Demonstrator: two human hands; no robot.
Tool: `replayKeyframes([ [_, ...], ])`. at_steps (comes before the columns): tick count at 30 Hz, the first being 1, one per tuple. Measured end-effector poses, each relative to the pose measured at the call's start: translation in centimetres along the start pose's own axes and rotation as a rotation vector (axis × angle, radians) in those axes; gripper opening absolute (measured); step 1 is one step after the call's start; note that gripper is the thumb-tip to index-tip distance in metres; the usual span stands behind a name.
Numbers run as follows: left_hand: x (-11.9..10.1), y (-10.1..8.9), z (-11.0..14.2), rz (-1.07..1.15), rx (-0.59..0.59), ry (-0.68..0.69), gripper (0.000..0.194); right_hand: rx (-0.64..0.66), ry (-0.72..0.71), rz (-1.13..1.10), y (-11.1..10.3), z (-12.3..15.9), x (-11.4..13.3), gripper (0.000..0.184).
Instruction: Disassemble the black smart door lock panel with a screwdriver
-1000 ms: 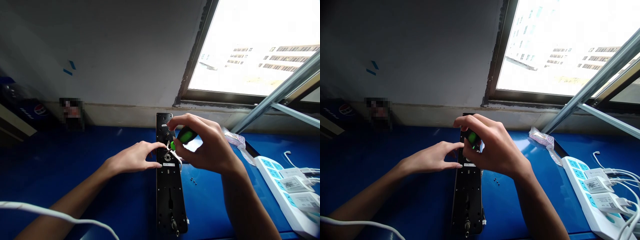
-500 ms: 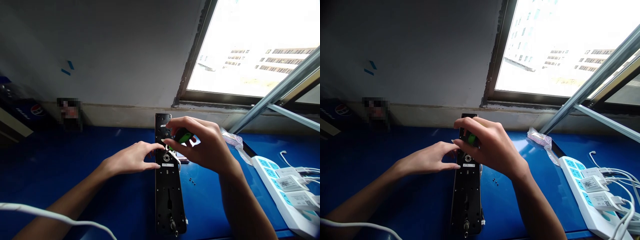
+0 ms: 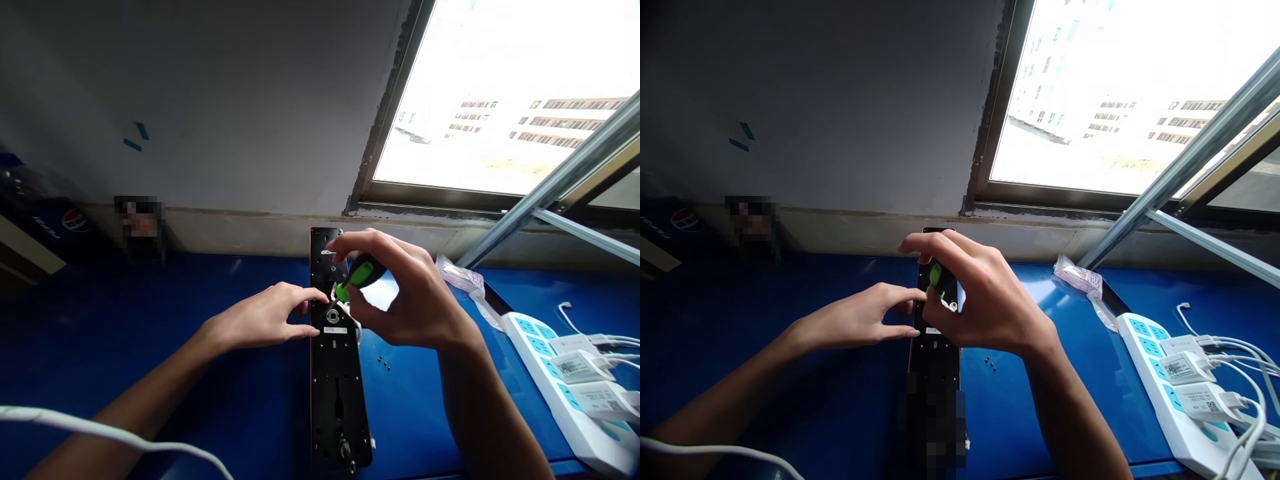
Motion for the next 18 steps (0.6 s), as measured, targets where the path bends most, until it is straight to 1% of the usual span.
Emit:
replayKeyframes([
  [2,0.3,0.1,-0.1,0.006,0.008,-0.007,0.051,0.002,0.012,0.018,0.0,0.0,0.0,0.047],
  [5,0.8,0.2,-0.4,0.004,0.013,-0.03,0.053,-0.015,-0.001,0.039,-0.1,0.0,0.0,0.035],
  [6,0.8,0.4,-0.5,0.014,0.018,-0.026,0.053,-0.014,-0.008,0.026,-0.1,0.0,0.0,0.036],
  [9,0.8,0.8,-0.8,0.083,0.043,0.007,0.05,0.007,-0.002,-0.027,0.2,0.1,0.0,0.049],
  [10,0.9,0.9,-0.9,0.103,0.052,0.011,0.05,0.011,0.002,-0.028,0.2,0.1,0.0,0.051],
  [12,1.2,1.2,-1.1,0.12,0.063,-0.004,0.052,0.008,0.013,-0.008,0.2,0.1,-0.1,0.048],
  [16,2.3,1.8,-1.3,0.101,0.09,-0.057,0.056,0.001,0.007,0.033,0.2,0.0,-0.3,0.035],
  [18,2.5,2.1,-1.4,0.11,0.107,-0.051,0.055,0.002,-0.004,0.011,0.3,0.0,-0.2,0.036],
])
Point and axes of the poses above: each hand's wrist, its own z-axis away from the middle knuckle, its own y-axis out of the palm, x = y × z, the point moved 8 cm from there along -z, towards the middle knuckle, and after that the axes turned 4 degrees about -z, right-handed, at the moved point
